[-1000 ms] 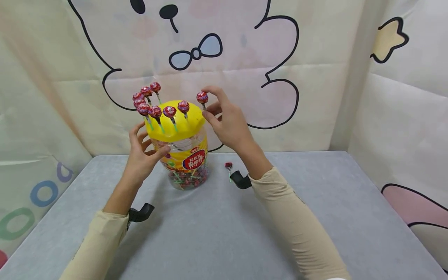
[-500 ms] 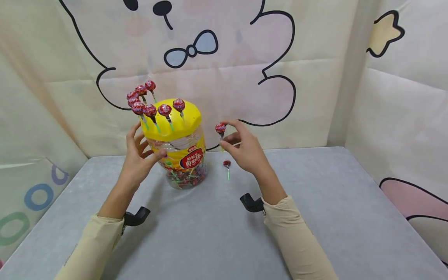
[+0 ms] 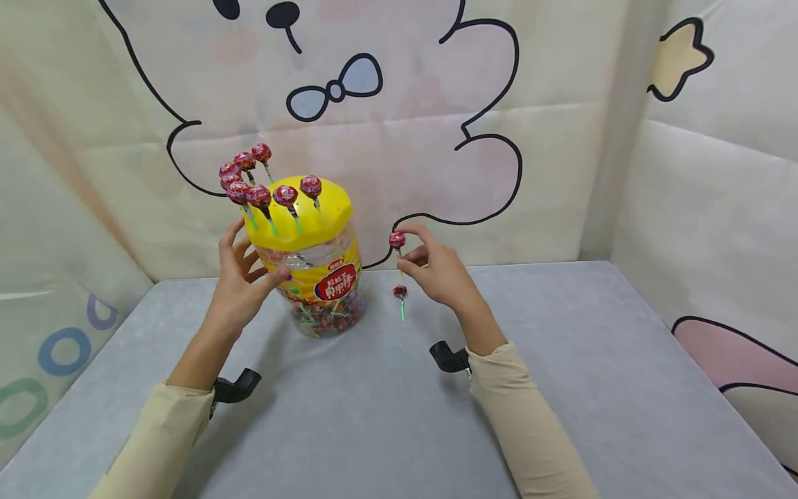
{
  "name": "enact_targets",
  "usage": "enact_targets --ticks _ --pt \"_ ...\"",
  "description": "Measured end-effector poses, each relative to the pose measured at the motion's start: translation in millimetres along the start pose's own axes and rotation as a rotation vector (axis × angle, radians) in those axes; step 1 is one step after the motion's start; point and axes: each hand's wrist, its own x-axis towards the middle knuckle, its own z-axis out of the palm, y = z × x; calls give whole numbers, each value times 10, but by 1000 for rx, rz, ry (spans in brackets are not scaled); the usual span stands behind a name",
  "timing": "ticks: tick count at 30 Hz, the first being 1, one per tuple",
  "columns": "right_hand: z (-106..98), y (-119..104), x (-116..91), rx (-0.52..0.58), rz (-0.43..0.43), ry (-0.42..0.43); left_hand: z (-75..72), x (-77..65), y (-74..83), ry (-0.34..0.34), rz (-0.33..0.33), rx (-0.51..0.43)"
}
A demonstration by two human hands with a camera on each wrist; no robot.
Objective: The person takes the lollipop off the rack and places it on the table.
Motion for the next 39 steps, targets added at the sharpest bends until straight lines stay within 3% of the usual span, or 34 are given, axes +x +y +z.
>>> enact_targets --ticks 10,24,39 --pt "-19 269 -31 24 89 -78 30 11 30 -35 -4 1" --pt "-177 471 -31 -17 152 -86 36 22 22 -26 29 -7" --pt "-9 615 62 -76 195 -195 -2 -35 14 -22 17 -6"
